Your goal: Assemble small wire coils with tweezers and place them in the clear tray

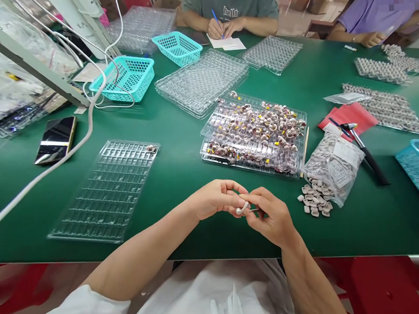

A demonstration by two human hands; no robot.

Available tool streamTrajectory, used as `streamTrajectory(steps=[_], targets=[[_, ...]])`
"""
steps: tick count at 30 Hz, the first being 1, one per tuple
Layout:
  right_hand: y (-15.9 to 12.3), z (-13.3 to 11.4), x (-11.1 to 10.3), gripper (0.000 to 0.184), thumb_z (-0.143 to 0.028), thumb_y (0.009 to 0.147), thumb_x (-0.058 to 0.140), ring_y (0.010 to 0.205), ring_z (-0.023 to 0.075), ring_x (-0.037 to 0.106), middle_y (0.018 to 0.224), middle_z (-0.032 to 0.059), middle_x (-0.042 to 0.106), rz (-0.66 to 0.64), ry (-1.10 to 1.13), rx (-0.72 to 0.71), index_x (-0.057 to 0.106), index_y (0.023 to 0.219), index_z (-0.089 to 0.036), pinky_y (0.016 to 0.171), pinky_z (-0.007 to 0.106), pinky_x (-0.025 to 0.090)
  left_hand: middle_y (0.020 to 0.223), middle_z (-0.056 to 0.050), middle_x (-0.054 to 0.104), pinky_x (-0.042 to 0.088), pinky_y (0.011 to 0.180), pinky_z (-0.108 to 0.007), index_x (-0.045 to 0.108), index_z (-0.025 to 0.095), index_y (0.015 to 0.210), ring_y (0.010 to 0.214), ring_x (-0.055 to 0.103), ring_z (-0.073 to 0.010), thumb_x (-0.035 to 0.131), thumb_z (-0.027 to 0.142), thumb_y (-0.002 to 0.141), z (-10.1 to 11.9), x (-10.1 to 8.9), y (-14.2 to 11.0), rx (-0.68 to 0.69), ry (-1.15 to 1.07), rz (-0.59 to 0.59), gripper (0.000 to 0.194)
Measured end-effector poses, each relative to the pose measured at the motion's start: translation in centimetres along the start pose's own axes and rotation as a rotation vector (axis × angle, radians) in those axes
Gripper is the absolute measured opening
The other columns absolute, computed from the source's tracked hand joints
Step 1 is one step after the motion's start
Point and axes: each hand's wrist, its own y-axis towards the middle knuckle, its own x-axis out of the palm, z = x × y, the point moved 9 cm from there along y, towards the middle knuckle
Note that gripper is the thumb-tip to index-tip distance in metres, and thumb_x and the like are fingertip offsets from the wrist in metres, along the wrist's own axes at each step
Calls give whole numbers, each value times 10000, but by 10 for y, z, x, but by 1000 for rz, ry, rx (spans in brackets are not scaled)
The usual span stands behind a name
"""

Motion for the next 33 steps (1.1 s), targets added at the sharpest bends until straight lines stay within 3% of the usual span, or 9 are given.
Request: streamTrajectory(steps=[10,18,23,27,30,33], targets=[[-1,-3,3,338,-169,893,557,676,132,609,932,61,654,-86,-54,-53,616,1213,-258,535,239,469,719,-49,727,566,625,-282,626,118,963,626,687,-150,855,224,627,0,-3,-3,-1,56,37,420],[-1,-6,1,390,-120,874,566,728,140,598,944,62,628,-45,-13,-66,603,1229,-278,562,242,483,791,-29,686,587,700,-309,589,132,1052,687,666,-124,822,221,678,3,15,-6,55,35,-73,449],[-1,-7,-8,365,-148,878,577,736,159,593,898,62,614,38,79,-35,625,1214,-280,535,246,478,870,-37,655,575,730,-332,589,160,1130,763,655,-149,837,228,654,11,26,-10,204,77,-122,540],[-4,-1,-9,271,-207,891,576,706,168,603,913,74,626,53,187,62,667,1140,-265,526,261,481,1123,-87,615,519,919,-375,649,216,1177,1005,623,-206,880,201,584,27,25,-17,509,274,-20,637],[-7,3,-6,174,-248,893,583,767,192,628,959,81,655,60,270,105,698,1023,-256,621,298,507,1318,-102,571,456,1025,-396,660,284,1212,1226,543,-270,879,178,591,33,33,-25,701,362,-35,667],[-9,3,-4,109,-266,892,587,772,203,626,884,61,678,77,302,94,693,875,-242,675,320,499,1381,-101,574,412,1080,-407,632,308,1259,1306,504,-279,848,139,639,30,42,-29,769,367,-78,678]])
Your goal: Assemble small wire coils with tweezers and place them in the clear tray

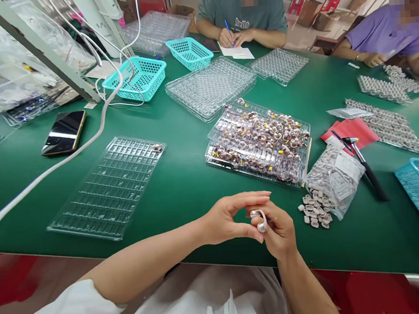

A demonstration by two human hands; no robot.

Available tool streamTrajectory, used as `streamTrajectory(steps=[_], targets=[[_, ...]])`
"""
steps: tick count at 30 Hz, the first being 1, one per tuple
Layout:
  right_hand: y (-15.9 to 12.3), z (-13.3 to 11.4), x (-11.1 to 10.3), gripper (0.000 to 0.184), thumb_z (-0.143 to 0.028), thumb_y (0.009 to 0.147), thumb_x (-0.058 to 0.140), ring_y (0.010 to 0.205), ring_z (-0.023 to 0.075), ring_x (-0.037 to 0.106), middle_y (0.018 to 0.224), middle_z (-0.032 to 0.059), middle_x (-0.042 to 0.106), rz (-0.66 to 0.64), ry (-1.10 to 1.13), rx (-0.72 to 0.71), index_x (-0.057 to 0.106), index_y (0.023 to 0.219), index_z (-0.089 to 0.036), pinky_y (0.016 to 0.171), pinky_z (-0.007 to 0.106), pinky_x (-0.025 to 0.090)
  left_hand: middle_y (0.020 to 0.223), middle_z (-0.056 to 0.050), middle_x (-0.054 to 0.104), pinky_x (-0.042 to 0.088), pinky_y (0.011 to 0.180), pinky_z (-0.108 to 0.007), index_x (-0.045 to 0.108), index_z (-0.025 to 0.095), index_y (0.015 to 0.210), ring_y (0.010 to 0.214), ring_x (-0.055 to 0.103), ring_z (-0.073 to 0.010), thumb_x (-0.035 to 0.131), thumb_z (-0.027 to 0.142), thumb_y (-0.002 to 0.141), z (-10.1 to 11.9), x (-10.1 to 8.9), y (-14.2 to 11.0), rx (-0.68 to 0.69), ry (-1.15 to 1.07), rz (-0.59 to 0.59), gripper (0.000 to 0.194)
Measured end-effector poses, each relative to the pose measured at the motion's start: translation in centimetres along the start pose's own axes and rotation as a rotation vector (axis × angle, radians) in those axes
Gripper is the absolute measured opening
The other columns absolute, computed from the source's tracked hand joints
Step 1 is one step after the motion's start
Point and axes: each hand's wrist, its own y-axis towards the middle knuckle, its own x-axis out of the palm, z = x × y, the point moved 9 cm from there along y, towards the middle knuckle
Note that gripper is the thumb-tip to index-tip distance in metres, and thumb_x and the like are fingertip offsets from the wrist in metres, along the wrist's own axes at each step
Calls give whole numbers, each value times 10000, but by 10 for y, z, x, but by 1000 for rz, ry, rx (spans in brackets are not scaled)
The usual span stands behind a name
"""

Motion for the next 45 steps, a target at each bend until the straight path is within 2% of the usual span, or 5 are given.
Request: streamTrajectory(steps=[20,28,31,35,45], targets=[[-6,-5,-1,113,-200,881,548,679,161,580,764,19,625,78,-81,-123,649,831,-210,620,290,472,1320,-123,627,445,1074,-424,623,245,1274,1281,533,-301,752,120,759,4,6,-4,169,-77,45,546],[11,-2,-4,187,-150,917,500,718,147,626,828,41,657,114,-362,-83,639,1034,-195,630,258,511,1324,-177,590,446,1042,-437,580,189,1252,1231,558,-296,788,293,727,9,-13,-1,156,490,158,574],[9,0,-1,236,-176,925,514,781,166,650,876,66,676,105,-453,-150,625,1133,-187,684,284,535,1078,-133,653,515,894,-385,633,176,1045,1026,623,-240,737,281,771,16,-18,-1,195,630,250,311],[3,3,-1,275,-156,898,575,749,165,646,892,84,684,159,-615,-218,622,1169,-163,643,274,525,819,-48,633,511,731,-290,616,176,851,783,616,-160,644,233,843,13,-25,-3,104,666,316,64],[4,-3,-10,338,-115,872,577,711,139,644,854,52,683,217,-502,-173,637,1191,-211,561,236,528,838,-65,695,558,740,-287,689,143,871,764,665,-160,678,251,805,-14,-35,0,-205,364,295,127]])
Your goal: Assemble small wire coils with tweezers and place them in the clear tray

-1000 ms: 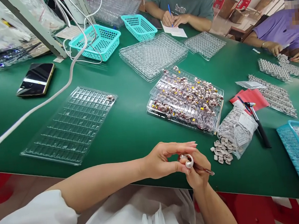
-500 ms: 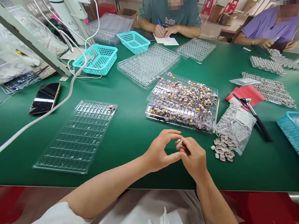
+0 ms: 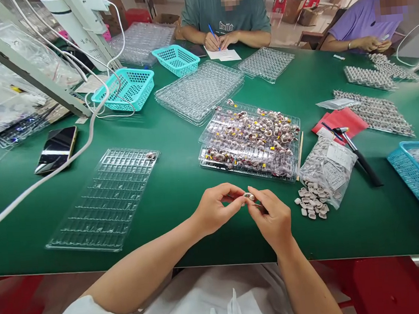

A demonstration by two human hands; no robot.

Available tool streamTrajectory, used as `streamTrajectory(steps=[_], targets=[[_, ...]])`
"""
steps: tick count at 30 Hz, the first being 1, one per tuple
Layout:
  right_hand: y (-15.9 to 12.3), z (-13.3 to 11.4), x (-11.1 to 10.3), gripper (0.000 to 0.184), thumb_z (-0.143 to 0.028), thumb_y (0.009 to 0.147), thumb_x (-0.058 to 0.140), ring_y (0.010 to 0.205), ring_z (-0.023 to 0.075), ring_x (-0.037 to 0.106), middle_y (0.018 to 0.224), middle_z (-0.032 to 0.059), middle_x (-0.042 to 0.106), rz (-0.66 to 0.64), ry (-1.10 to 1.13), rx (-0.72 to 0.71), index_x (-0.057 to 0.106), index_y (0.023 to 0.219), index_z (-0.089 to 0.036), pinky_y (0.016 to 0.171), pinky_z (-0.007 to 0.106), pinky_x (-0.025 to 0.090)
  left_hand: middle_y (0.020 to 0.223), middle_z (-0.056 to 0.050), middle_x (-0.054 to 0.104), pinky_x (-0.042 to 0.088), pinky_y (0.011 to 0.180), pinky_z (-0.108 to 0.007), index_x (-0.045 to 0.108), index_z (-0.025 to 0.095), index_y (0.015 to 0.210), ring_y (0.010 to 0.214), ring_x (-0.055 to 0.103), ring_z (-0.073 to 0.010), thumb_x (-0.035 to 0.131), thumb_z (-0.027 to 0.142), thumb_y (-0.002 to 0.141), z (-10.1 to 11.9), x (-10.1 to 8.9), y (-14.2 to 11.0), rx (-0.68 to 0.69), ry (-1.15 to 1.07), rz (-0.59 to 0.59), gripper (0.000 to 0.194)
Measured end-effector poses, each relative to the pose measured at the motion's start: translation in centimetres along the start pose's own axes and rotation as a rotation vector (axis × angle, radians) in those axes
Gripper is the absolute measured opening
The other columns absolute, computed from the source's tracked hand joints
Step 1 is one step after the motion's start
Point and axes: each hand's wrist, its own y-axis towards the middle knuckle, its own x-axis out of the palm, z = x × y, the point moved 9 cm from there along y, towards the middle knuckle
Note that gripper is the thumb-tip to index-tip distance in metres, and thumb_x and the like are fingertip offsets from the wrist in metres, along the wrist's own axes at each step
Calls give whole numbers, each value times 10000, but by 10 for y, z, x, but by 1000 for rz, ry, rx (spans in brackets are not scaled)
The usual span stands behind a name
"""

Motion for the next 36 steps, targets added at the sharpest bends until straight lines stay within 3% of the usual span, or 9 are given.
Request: streamTrajectory(steps=[5,10,16,26,36], targets=[[-2,-2,-1,382,-100,843,632,695,125,627,877,44,672,21,49,-20,637,1200,-238,509,213,500,688,-29,688,576,665,-294,676,119,814,635,658,-138,741,313,763,-29,14,1,-348,-456,-151,211],[-2,-5,0,388,-120,867,617,603,98,568,914,47,655,-19,55,-36,612,1234,-249,478,213,469,634,-20,665,575,606,-276,668,104,754,568,635,-118,803,284,695,-37,23,-2,-503,-671,-205,232],[-2,-19,-1,470,-112,896,577,860,165,646,1014,92,658,-43,96,-153,524,1346,-237,650,256,558,639,-28,664,578,602,-286,659,103,746,562,651,-130,796,267,698,-35,33,-9,-566,-738,-297,218],[-10,-36,-8,417,-118,867,600,722,170,678,883,80,721,49,-53,-284,553,1274,-197,584,260,556,588,-5,646,574,583,-297,628,123,731,515,632,-122,792,231,699,-39,44,-18,-630,-771,-386,198],[-10,-35,-7,383,-123,864,614,686,153,671,833,68,707,42,-53,-266,575,1238,-192,569,245,550,574,-10,625,555,557,-253,688,101,793,515,596,-99,748,206,730,-42,47,-19,-659,-759,-453,136]])
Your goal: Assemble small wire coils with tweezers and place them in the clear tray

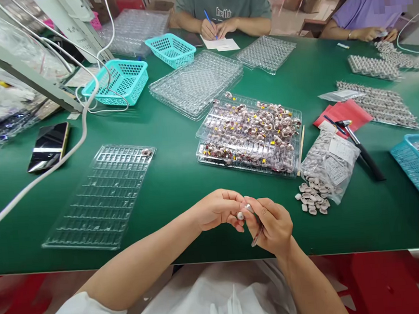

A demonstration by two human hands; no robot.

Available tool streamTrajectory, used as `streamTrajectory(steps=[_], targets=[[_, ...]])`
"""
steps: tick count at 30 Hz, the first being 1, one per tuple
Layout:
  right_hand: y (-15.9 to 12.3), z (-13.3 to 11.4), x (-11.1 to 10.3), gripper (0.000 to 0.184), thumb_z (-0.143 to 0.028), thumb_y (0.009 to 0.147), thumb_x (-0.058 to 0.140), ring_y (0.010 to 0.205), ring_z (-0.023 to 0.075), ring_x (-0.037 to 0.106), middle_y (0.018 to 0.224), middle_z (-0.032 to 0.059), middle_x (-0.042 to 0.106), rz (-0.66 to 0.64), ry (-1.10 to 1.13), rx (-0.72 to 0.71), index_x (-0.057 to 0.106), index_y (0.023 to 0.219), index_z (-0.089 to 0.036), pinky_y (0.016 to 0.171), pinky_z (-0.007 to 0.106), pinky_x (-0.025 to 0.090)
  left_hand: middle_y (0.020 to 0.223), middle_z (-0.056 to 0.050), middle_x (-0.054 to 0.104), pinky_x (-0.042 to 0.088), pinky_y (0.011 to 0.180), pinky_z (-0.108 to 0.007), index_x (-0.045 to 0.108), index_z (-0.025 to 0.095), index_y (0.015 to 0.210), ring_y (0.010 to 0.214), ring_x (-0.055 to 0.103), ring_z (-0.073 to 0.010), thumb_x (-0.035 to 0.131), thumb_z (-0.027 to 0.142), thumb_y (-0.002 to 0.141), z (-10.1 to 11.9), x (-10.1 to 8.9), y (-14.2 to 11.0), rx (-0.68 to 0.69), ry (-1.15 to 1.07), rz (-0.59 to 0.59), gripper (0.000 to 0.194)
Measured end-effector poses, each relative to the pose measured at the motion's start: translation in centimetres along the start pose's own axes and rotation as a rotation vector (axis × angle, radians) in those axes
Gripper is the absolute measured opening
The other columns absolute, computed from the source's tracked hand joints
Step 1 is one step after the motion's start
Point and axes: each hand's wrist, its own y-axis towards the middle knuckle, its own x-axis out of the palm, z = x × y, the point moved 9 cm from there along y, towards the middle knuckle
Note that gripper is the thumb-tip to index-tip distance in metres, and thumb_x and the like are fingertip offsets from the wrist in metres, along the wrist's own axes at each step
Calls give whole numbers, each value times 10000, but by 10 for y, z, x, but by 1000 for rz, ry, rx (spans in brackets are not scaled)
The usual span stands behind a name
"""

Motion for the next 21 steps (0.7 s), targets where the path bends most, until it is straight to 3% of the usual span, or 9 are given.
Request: streamTrajectory(steps=[7,11,16,21], targets=[[1,13,14,455,-118,913,553,740,158,660,925,88,687,-91,107,84,504,1357,-204,612,262,553,631,-31,660,565,601,-300,668,99,761,562,641,-136,811,294,663,19,-12,0,116,123,114,261],[-1,22,16,506,-164,916,564,572,128,555,772,29,600,-96,124,135,458,1409,-213,495,239,490,688,-46,680,545,622,-278,670,101,782,596,641,-129,792,387,685,57,-21,-17,354,347,278,326],[-5,27,17,443,-174,911,566,548,117,523,788,31,587,-75,165,143,524,1350,-223,475,240,456,826,-75,714,524,654,-266,679,137,865,700,647,-149,677,400,808,107,-31,-80,614,816,632,268],[-4,22,15,311,-145,907,554,548,110,544,818,43,618,-45,192,133,617,1201,-224,459,227,442,993,-74,679,529,742,-275,669,179,934,883,646,-179,575,361,870,152,-82,-167,761,1298,1171,215]])
